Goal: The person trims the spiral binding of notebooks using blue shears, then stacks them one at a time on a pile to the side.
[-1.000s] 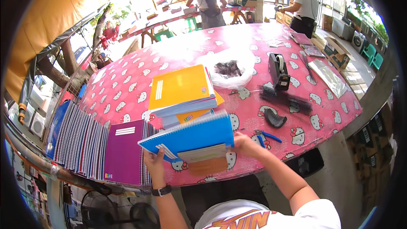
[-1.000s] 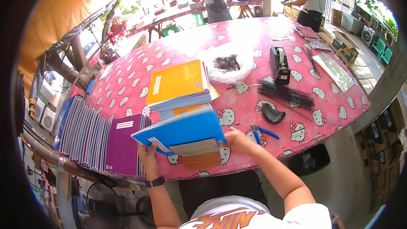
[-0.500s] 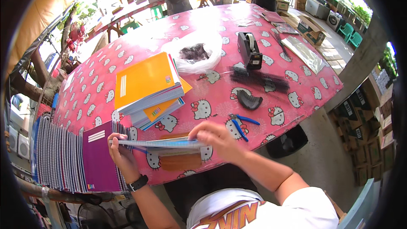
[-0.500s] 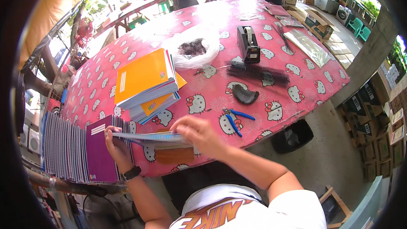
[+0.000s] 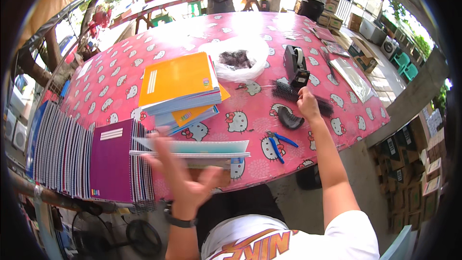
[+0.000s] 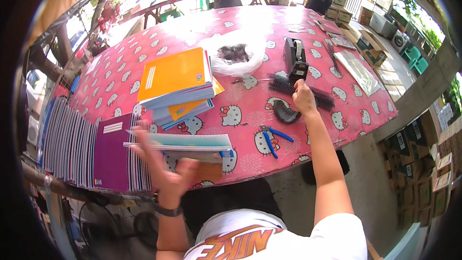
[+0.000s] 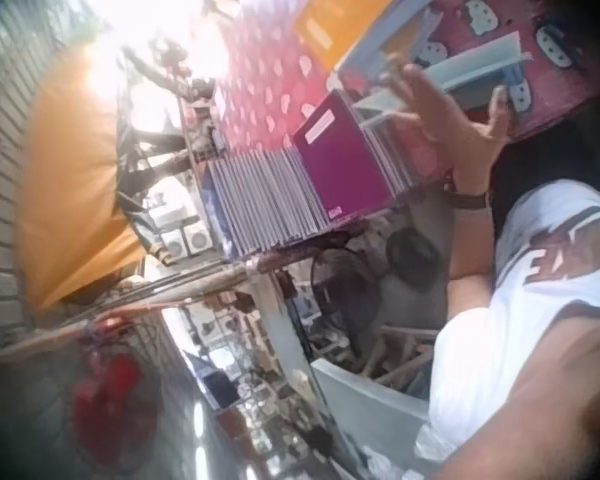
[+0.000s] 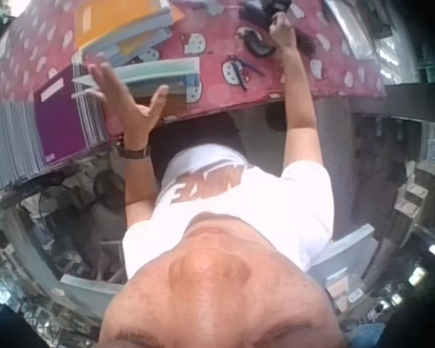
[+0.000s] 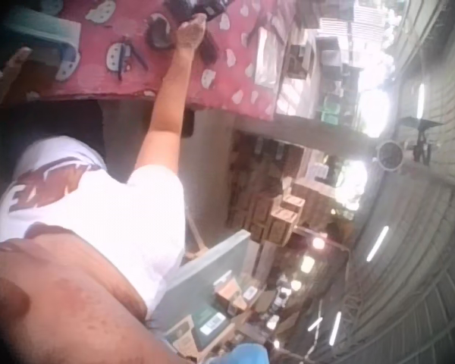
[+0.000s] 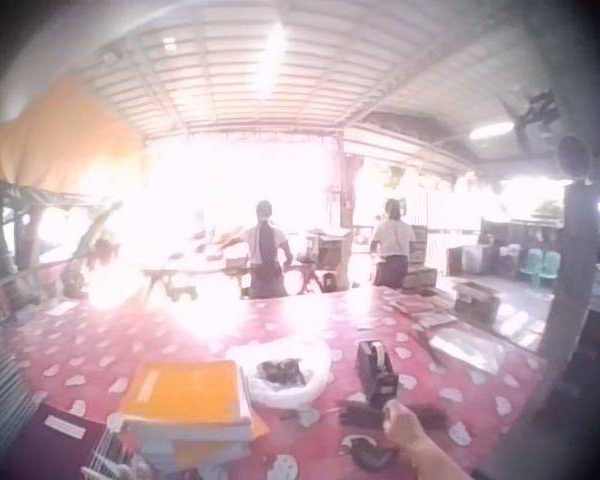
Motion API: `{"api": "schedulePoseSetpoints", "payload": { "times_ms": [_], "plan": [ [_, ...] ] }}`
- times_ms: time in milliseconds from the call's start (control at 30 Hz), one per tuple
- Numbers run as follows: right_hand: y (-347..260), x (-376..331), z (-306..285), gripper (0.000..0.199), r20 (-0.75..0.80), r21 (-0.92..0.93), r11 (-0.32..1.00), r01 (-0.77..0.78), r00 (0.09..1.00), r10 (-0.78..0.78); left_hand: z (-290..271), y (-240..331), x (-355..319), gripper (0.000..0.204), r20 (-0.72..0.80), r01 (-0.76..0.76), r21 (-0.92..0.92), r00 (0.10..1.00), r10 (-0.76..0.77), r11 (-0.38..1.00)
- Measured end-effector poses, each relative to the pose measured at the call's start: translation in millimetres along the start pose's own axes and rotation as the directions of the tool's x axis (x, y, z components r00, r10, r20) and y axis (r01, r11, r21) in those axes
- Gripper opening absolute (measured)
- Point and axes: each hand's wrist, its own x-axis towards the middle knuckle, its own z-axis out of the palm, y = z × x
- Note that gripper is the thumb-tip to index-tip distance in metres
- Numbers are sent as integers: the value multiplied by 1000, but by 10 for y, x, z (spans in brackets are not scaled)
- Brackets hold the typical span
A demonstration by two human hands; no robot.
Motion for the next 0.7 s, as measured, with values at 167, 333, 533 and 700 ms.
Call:
{"api": "schedulePoseSetpoints", "payload": {
  "times_ms": [167, 333, 533, 700],
  "plan": [
    [-1297, -187, -717, 42, -171, 219, 964, 149, 979, -112, 377, 136, -103, 84, 365, -130, 213, 930, 44, 968],
    [-1815, -788, -975, 39, 291, 666, 735, 126, 864, -411, 504, 202, 7, 45, 257, -71, 208, 966, 16, 976],
    [-2038, -1063, -1023, 31, 339, 784, 619, -48, 868, -362, 642, 300, -38, 36, 209, -58, 193, 978, 17, 979],
    [-2027, -979, -1028, 22, 184, 641, 729, 243, 873, -452, 636, 329, -60, 34, 206, -88, 187, 977, 48, 979]
  ]
}}
